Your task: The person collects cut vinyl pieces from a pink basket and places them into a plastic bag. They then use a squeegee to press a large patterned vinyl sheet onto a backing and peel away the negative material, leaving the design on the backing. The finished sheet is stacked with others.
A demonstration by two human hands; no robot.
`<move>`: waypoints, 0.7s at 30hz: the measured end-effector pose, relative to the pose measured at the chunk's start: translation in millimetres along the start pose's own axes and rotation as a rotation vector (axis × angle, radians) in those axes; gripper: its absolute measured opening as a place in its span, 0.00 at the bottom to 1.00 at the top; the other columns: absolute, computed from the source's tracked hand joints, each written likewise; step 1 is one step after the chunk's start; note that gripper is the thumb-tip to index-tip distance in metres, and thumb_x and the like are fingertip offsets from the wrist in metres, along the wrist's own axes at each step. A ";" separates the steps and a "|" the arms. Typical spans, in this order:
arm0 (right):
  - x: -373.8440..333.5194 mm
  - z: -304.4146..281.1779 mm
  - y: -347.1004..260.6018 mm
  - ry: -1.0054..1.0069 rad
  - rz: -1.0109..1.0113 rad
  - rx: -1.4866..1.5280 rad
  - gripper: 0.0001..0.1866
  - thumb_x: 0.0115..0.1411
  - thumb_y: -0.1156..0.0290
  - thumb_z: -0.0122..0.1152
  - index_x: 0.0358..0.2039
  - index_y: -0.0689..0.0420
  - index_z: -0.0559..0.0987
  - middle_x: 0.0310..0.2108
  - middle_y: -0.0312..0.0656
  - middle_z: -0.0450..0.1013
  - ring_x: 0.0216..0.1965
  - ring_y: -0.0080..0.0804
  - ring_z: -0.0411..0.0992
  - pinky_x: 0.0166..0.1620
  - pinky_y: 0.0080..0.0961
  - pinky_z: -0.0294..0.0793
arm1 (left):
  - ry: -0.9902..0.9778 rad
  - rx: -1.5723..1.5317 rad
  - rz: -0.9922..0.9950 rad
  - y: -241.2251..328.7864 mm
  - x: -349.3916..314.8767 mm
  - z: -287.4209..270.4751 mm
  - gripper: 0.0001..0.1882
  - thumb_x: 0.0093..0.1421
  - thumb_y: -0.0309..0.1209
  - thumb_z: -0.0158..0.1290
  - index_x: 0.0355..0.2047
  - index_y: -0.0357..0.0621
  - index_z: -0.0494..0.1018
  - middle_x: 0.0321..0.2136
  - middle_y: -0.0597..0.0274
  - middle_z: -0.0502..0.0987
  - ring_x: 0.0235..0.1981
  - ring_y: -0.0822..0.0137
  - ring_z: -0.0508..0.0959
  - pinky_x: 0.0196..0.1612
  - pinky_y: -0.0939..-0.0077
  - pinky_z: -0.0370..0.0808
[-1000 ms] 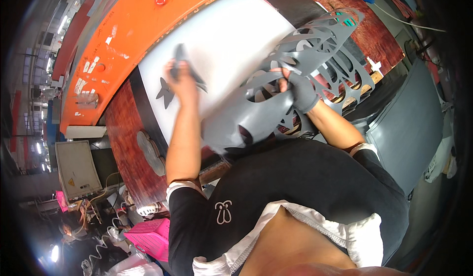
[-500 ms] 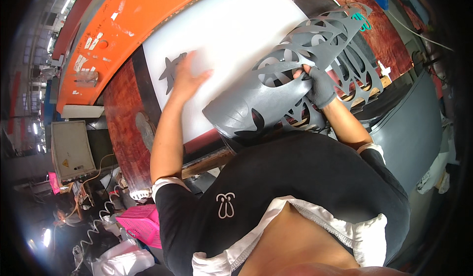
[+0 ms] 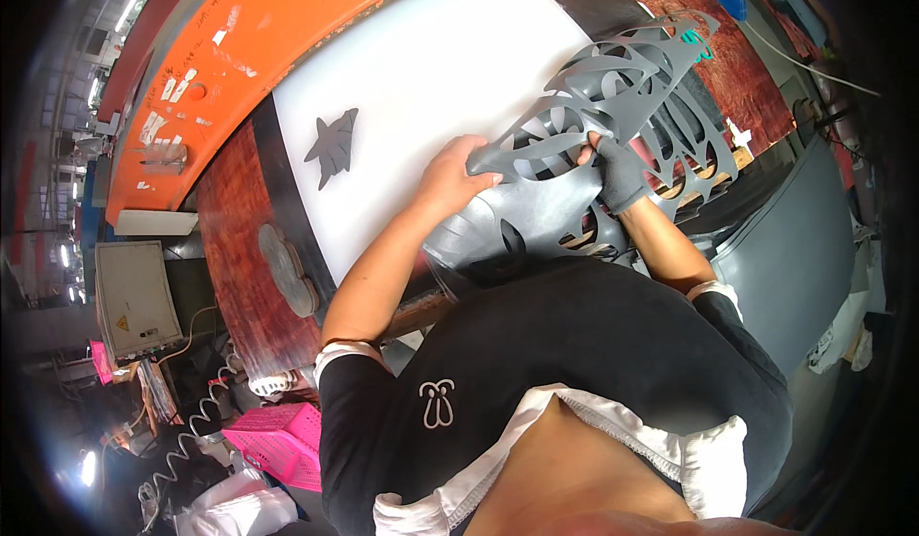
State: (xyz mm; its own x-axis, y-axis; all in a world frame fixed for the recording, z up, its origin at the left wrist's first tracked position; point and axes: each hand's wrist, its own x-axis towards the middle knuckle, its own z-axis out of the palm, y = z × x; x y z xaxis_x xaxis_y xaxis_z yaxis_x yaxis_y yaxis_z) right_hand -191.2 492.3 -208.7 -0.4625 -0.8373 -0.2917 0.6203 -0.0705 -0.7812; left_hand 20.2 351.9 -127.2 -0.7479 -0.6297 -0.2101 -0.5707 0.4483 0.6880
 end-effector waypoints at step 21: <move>3.1 -1.2 1.6 0.012 0.071 -0.036 0.15 0.59 0.65 0.49 0.16 0.54 0.69 0.13 0.35 0.63 0.16 0.25 0.62 0.21 0.17 0.61 | -0.323 0.782 0.346 53.4 44.7 -3.2 0.19 0.46 0.27 0.58 0.38 0.36 0.67 0.36 0.51 0.73 0.43 0.52 0.72 0.46 0.63 0.67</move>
State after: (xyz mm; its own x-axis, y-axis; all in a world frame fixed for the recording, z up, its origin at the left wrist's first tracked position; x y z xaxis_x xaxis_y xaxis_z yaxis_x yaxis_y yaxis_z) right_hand -192.4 490.2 -211.5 -0.4262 -0.8328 -0.3532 0.6285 0.0083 -0.7778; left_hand -42.6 345.6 -97.6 -0.9114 -0.2247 -0.3448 -0.2759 0.9553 0.1067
